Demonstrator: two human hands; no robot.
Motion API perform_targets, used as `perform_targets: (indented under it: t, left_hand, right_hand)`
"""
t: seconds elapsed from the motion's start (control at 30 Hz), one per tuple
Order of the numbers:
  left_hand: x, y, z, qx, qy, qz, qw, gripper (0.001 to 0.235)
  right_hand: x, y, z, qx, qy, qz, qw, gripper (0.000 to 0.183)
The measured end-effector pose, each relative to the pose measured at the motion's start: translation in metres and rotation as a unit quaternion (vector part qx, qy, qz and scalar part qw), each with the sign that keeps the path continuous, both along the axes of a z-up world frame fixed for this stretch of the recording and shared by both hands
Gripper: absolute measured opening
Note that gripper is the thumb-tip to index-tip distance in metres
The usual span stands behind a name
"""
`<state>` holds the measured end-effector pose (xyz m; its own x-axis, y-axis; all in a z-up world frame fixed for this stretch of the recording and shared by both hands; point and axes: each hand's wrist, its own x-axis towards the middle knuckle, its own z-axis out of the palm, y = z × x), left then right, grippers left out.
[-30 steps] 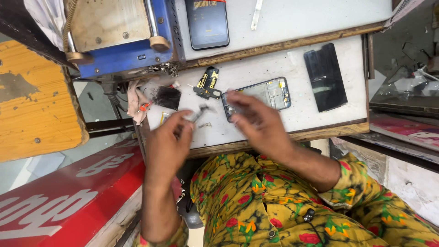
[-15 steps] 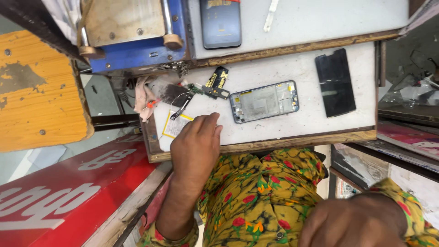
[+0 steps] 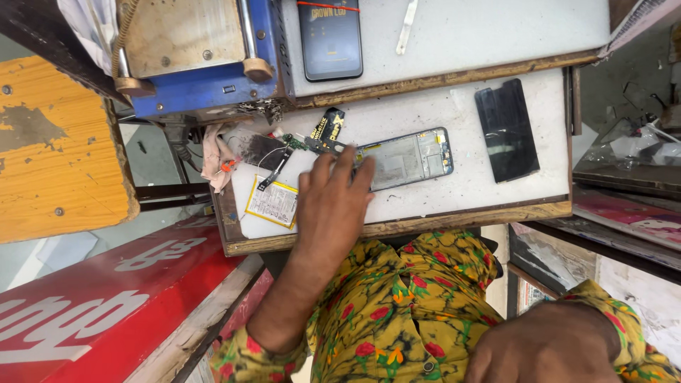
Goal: The person disassembles a smartphone on a workbench, removes the battery and internal components, and reassembles the device. They handle the phone body, battery, and circuit boards by hand, placing parts on the table and reconnecting them.
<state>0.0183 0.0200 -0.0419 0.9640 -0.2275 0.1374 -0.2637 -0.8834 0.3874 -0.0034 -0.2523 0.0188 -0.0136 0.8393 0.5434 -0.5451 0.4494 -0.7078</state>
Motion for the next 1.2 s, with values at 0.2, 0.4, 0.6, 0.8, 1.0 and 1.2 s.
perform_targets:
  t: [0.2,0.4,0.6,0.8,1.0,1.2]
  left_hand:
    - [0.025,-0.003,0.004,-0.015,0.005,-0.102,0.995,0.057]
    - [0.001,-0.006,0.011,-0.134,-0.039,-0.049,0.989,0.056]
    - [-0.03,-0.026,0.014,-0.192,-0.095,0.022,0.977,0.059]
    - [-0.046,-0.044,0.015,-0.189,-0.072,0.041,0.978,0.061]
    - [-0.056,-0.022,0.027,-0.254,-0.031,0.061,0.965,0.038]
    - [-0.046,0.025,0.039,-0.245,-0.11,0.175,0.947,0.022]
  right_hand:
    - [-0.001,-0.016,-0.003,-0.068,0.008,-0.323,0.944,0.037]
    - [0.01,-0.019,-0.047,-0.411,-0.058,-0.677,0.608,0.021]
    - [0.036,-0.001,-0.07,-0.444,0.001,-0.638,0.629,0.043]
    - [0.049,0.02,-0.08,-0.409,0.14,-0.577,0.693,0.036]
    - [0.052,0.014,-0.091,-0.447,0.09,-0.581,0.674,0.028]
    - [0.06,0.024,-0.094,-0.43,0.078,-0.575,0.691,0.027]
